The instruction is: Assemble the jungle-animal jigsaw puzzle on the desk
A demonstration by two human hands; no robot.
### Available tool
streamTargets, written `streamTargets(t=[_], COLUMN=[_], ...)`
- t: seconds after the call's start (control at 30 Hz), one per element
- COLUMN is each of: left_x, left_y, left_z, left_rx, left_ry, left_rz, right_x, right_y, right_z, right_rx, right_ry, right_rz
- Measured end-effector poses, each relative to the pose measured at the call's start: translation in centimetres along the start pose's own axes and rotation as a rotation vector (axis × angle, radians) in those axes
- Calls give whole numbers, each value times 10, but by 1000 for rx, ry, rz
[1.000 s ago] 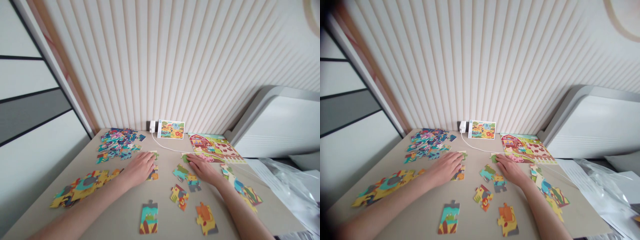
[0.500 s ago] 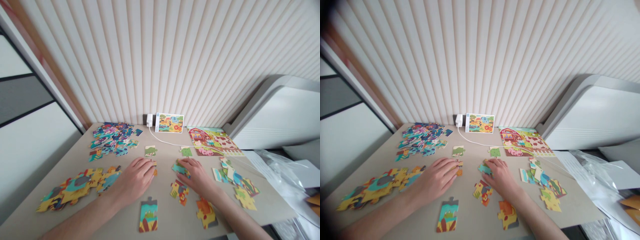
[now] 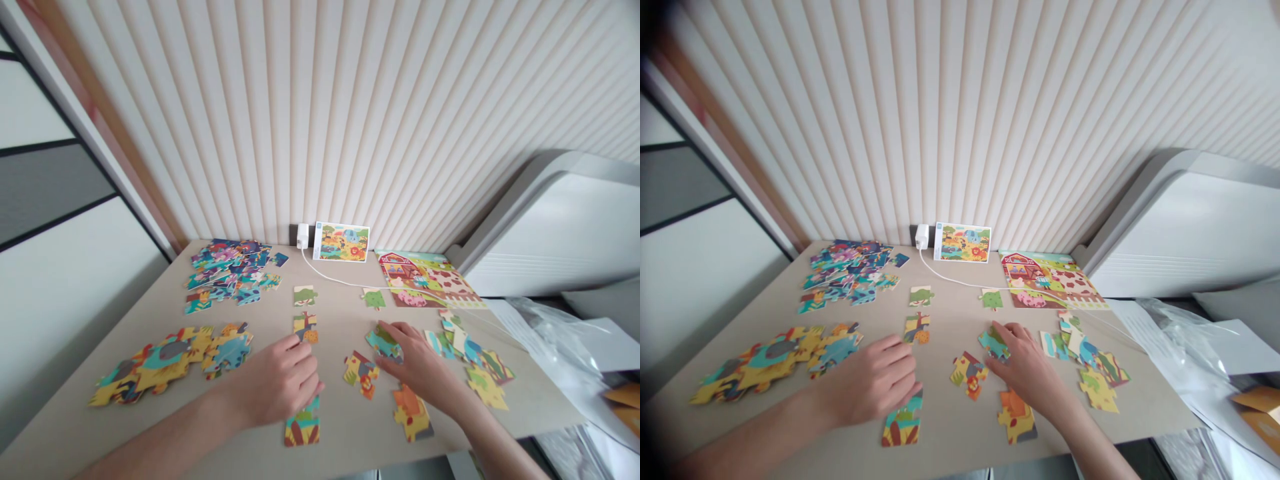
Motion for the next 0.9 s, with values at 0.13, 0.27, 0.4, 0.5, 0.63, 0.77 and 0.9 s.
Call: streamTargets(t=[0.13, 0.27, 0.4, 0.5, 0.63, 0.77, 0.9], left_x=[28, 57, 76, 86, 92, 94, 92], left_y=[11, 19, 23, 26, 38, 59, 81], left_z=[5, 16, 26, 31, 33, 36, 41], left_rx=[57, 134, 172, 187, 232, 245, 249], left_ry=[-115, -232, -319, -378, -441, -482, -461], left_rz=[-78, -112, -115, -108, -50, 45, 92], right_x=[3, -3, -19, -38, -48, -2, 83], right_y=[3, 4, -1, -13, -22, -25, 12], right_z=[0, -1, -1, 1, 0, -8, -31], right_rx=[8, -49, -130, -202, -201, -221, -23], right_ry=[9, -43, -92, -79, -81, -170, -386], right_rz=[-4, 27, 72, 106, 172, 165, 18])
Point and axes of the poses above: each hand's wrist, its own z-axis away from the middle knuckle, its own y-axis out of the palm, x = y × z, the point moved 10 cm from there along -z, towards the middle knuckle, and after that the axes turned 10 degrees about -z, right-handed, at the moved point
